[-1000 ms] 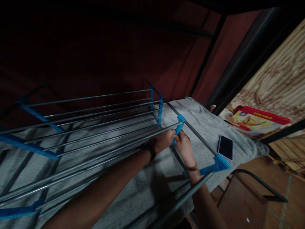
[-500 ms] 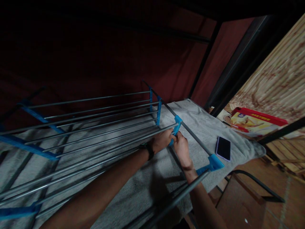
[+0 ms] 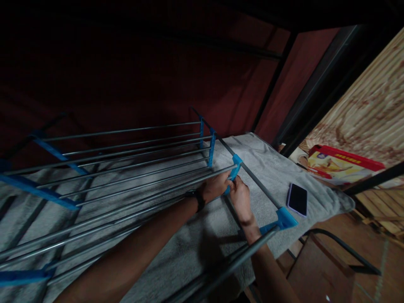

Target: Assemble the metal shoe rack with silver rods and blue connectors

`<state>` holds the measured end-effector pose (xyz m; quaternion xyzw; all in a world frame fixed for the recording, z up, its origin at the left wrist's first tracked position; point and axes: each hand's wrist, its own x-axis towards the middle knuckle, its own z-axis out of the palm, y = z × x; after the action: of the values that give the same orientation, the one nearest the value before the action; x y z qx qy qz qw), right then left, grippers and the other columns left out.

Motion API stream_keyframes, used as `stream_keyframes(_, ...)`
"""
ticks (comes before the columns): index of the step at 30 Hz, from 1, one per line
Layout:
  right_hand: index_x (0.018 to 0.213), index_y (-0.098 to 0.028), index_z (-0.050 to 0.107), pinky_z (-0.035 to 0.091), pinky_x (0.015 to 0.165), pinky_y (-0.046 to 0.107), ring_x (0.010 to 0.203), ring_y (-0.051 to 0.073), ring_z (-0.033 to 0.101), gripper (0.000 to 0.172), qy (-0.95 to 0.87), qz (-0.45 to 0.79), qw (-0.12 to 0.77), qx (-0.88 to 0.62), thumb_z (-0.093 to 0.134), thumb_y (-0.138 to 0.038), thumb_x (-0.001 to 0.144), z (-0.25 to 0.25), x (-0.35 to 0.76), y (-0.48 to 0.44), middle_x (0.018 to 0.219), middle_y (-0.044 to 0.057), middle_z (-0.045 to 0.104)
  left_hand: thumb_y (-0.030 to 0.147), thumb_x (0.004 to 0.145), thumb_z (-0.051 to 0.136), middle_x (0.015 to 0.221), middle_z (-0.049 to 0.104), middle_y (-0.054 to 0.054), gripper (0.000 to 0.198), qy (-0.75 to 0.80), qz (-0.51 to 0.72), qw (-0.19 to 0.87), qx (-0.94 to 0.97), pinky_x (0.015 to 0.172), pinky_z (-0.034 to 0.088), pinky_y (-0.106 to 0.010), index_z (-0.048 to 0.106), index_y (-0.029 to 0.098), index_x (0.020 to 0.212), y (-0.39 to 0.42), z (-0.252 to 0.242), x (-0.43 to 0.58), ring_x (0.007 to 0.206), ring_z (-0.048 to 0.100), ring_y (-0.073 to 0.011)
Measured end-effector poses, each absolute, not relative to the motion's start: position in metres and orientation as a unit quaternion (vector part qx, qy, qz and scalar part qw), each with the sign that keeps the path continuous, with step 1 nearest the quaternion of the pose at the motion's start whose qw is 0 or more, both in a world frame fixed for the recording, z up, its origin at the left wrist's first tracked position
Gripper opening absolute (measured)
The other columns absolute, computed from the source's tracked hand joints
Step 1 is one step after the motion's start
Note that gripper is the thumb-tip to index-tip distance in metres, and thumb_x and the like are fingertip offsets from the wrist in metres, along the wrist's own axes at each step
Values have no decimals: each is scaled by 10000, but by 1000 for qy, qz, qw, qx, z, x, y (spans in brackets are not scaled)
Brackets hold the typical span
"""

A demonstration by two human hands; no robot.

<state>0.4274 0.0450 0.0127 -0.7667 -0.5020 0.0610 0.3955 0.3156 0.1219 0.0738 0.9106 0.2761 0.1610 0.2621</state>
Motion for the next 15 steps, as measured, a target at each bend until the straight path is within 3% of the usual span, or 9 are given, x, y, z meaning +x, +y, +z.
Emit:
stream_keyframes(8,1070,-183,629,423,677,303,756,223,649,300,-496,42,385,-777,380,-290,941,12,426,45,885,98,719,179,899,455,1047,687,-49,294,266,170,237,919,950,487,-289,590,208,1158,123,71,320,1003,638,-187)
stream_keyframes(11,1095,-185,630,448,720,318,807,234,655,319,-509,58,402,-759,384,-294,923,11,429,43,931,102,721,207,929,446,1147,678,-86,318,275,155,187,930,989,477,-317,550,184,1229,118,72,320,1092,629,-211)
stream_keyframes(15,1251,-168,581,487,820,393,938,272,651,428,-520,74,442,-727,385,-337,911,3,433,40,1076,145,696,257,935,511,1375,558,-178,526,284,143,94,943,1070,429,-356,379,96,1418,94,73,306,1278,536,-257)
